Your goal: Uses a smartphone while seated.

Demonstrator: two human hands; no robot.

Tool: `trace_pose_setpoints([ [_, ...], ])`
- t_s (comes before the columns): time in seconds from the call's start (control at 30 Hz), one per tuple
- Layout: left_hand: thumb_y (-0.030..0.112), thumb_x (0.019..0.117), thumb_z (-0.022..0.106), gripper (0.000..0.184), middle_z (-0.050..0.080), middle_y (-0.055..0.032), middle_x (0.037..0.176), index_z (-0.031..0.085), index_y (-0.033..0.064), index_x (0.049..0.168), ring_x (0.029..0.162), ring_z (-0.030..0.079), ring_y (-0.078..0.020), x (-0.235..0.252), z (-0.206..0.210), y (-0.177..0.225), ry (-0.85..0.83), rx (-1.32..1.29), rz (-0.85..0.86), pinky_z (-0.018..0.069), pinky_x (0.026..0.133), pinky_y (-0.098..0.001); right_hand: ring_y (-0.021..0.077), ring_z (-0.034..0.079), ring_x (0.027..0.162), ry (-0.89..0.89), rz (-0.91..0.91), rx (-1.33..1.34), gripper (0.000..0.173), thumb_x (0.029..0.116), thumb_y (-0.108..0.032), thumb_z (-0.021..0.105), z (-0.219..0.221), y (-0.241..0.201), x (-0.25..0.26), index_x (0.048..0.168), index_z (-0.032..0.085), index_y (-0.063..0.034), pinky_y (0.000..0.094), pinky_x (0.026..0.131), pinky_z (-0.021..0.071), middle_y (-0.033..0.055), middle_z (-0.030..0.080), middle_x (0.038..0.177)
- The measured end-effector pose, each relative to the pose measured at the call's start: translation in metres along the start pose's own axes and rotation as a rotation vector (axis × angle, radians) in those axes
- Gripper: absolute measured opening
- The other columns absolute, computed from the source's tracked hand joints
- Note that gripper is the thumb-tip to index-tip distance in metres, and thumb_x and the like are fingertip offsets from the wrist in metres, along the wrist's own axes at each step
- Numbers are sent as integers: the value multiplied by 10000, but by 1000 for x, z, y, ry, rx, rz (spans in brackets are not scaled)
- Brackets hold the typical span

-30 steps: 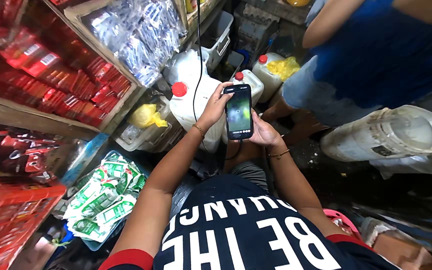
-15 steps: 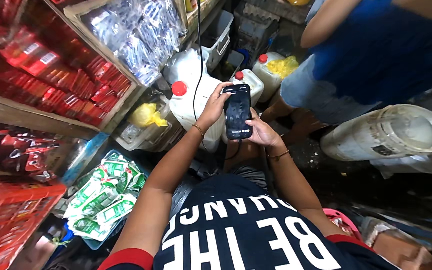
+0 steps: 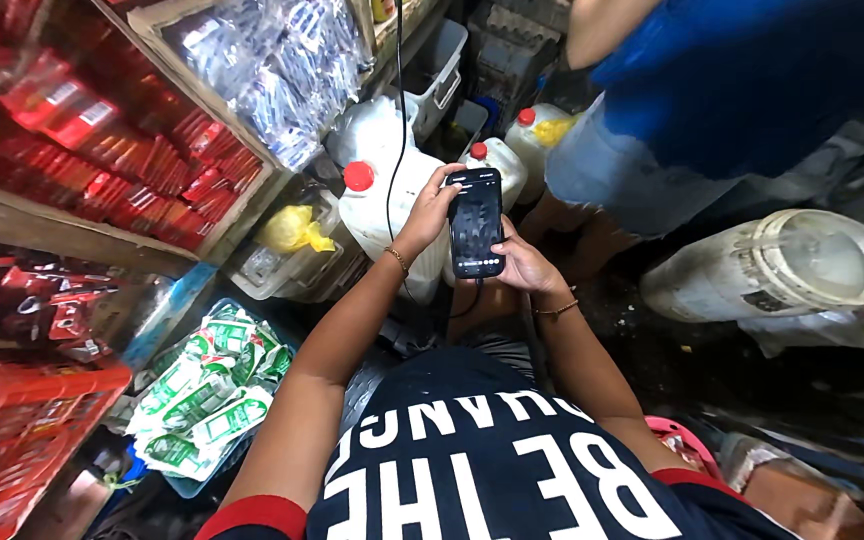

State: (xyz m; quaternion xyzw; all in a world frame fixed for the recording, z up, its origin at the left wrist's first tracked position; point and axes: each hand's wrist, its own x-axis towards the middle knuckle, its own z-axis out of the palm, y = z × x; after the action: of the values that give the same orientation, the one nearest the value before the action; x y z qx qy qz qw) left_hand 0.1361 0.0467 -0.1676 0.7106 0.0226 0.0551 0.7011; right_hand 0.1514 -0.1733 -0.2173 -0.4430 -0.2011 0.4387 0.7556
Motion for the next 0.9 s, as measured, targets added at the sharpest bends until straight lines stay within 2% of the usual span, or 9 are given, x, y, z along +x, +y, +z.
trace_pose_setpoints([
  [0.13, 140, 1085, 336, 388, 629, -156, 1261, 492, 43, 1426, 1035, 672, -180, 0, -1, -1, 0, 2, 8, 572, 889, -375, 219, 674, 1085, -6, -1, 17, 609, 961, -238, 532, -1, 1, 1, 1524, 330, -353, 433, 823, 608, 53, 623, 1313],
  [0.53, 144, 1093, 325, 388, 630, -146, 1256, 488, 42, 1430, 1024, 671, -167, 0, 0, 0, -6, -15, 11, 569, 889, -363, 213, 667, 1102, -14, 13, 33, 641, 954, -211, 508, -2, 0, 2, 1538, 291, -362, 428, 848, 602, 53, 610, 1334],
  [0.73, 155, 1099, 323, 387, 637, -146, 1246, 488, 44, 1430, 1026, 673, -168, 0, -1, 0, -14, -21, 11, 570, 887, -362, 220, 677, 1081, -3, 22, 35, 621, 965, -220, 502, -2, 1, 1, 1535, 306, -368, 426, 827, 608, 59, 622, 1318],
  [0.9, 153, 1102, 308, 389, 643, -146, 1230, 484, 43, 1431, 1012, 675, -164, -1, -1, 0, -18, -12, 24, 571, 879, -354, 213, 670, 1105, -5, 10, 6, 597, 981, -226, 488, -4, 2, 0, 1538, 315, -353, 432, 858, 602, 51, 622, 1328],
])
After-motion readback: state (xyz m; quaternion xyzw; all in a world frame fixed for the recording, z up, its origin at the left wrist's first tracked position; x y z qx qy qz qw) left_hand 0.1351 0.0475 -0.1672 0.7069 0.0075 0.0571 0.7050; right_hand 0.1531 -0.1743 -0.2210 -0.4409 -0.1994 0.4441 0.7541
